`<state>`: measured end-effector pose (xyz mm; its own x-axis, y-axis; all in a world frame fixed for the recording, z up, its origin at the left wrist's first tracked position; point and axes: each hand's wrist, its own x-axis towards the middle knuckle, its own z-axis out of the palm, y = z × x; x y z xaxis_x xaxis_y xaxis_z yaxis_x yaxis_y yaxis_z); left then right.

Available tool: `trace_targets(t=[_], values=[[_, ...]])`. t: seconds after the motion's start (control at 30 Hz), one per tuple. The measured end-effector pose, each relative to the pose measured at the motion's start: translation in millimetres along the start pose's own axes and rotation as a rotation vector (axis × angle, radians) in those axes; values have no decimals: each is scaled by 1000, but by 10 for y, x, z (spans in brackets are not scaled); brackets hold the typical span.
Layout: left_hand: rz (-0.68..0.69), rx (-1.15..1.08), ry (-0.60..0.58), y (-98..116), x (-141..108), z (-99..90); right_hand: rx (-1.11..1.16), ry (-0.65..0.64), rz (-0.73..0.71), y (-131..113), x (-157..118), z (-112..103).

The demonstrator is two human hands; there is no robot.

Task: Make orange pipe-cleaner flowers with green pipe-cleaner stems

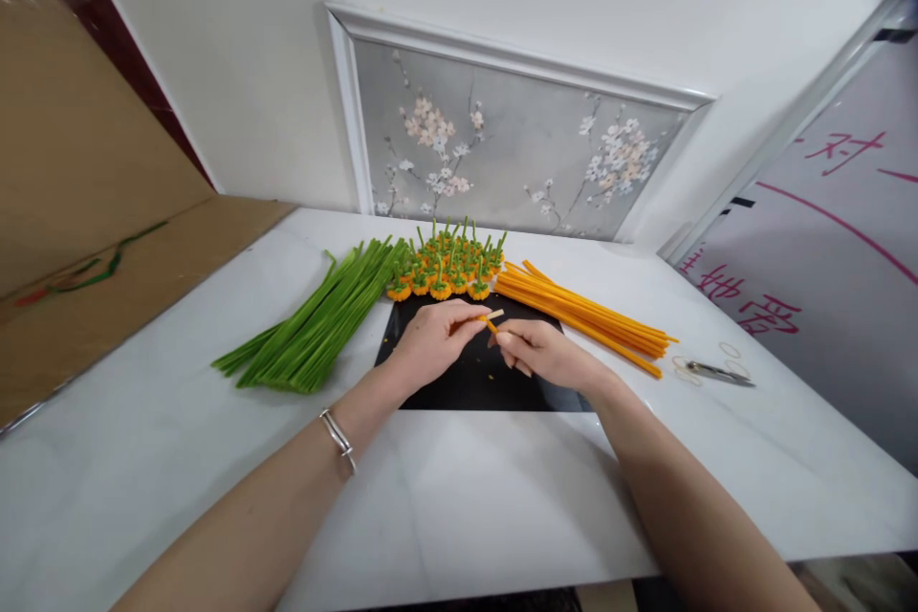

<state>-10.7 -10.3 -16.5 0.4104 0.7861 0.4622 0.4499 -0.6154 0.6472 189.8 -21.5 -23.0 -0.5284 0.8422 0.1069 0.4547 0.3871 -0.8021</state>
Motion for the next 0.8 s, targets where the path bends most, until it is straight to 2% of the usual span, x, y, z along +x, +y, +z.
trace_targets(t=[0.17, 0.37, 0.57, 0.67, 0.8], values=[[-140, 122, 89, -79, -3, -33, -336, 28, -55, -136, -77, -12], [-115, 253, 55, -30, -1, -50, -634, 183, -213, -208, -103, 5], [-56, 281, -26, 27, -21, -38, -551, 383, -320, -127, -58, -21], [-11, 254, -58, 64, -38, -21, -455, 471, -321, -83, -33, -50], [57, 225, -97, 116, -57, -3, -361, 505, -273, -50, -7, -95]])
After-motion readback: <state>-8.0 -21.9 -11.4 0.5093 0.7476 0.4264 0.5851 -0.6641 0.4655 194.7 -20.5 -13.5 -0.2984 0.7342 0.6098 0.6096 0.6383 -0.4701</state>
